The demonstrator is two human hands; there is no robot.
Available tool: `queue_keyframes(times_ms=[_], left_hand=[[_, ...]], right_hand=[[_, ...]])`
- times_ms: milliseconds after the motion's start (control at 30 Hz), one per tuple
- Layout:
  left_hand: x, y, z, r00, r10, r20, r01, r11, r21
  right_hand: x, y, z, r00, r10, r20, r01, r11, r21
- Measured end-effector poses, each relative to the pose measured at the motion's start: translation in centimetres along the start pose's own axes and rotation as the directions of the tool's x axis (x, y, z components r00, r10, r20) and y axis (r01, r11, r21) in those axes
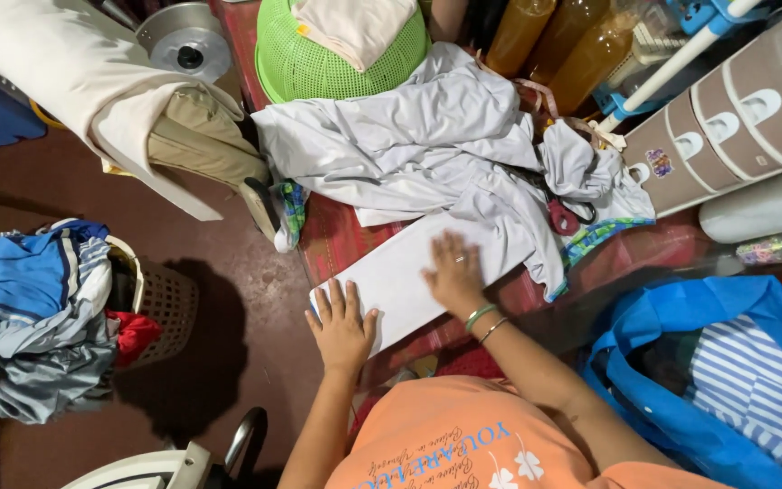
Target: The person folds a white garment with a colorful patterned trim on a cluttered table. They then use a pair of scissors to cut along the edge of the folded fabric.
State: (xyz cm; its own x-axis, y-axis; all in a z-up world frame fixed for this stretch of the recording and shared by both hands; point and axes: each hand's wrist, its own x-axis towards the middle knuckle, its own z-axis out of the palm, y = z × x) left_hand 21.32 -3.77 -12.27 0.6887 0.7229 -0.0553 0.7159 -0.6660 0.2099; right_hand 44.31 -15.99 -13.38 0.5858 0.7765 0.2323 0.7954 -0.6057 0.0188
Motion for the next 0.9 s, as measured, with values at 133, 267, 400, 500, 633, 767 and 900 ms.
queue_keyframes(times_ms=[133, 267, 400, 500, 633, 767, 900], left_hand=[[-1.1, -1.2, 0.6, 0.999, -0.001, -0.044, 0.0, 1.0, -0.026], [-3.2, -3.2, 1.1, 0.995, -0.014, -0.096, -0.007, 0.977, -0.214], [-4.7, -2.7, -0.5, 0.97, -0.24, 0.051, 0.225, 0.786, -0.576], [-5.6, -1.8, -2.8, 0.721, -0.358, 0.594, 0.58, -0.158, -0.799], [-7.4, -2.3, -1.4, 0.587, -0.153, 0.795, 0.614, -0.555, -0.561], [-7.5, -4.7, 1.2, 0.68, -0.102, 0.726, 0.535, -0.609, -0.586], [-6.9, -7.0, 2.6, 0.872, -0.13, 0.473, 0.333, -0.55, -0.766]], right_hand=[[-3.5, -5.7, -1.4, 0.913, -0.405, 0.045, 0.381, 0.887, 0.26], [-4.3, -5.6, -2.0, 0.826, -0.559, -0.076, 0.548, 0.764, 0.341], [-1.7, -0.2, -0.3, 0.887, -0.458, 0.054, 0.429, 0.861, 0.273], [0.3, 3.0, -0.4, 0.914, -0.276, 0.297, 0.222, 0.954, 0.203], [0.6, 4.8, 1.5, 0.963, -0.269, 0.014, 0.267, 0.96, 0.085], [-0.5, 4.0, 0.9, 0.965, -0.261, -0.016, 0.261, 0.964, 0.051], [-1.8, 2.1, 0.5, 0.968, -0.245, -0.046, 0.247, 0.969, 0.03]])
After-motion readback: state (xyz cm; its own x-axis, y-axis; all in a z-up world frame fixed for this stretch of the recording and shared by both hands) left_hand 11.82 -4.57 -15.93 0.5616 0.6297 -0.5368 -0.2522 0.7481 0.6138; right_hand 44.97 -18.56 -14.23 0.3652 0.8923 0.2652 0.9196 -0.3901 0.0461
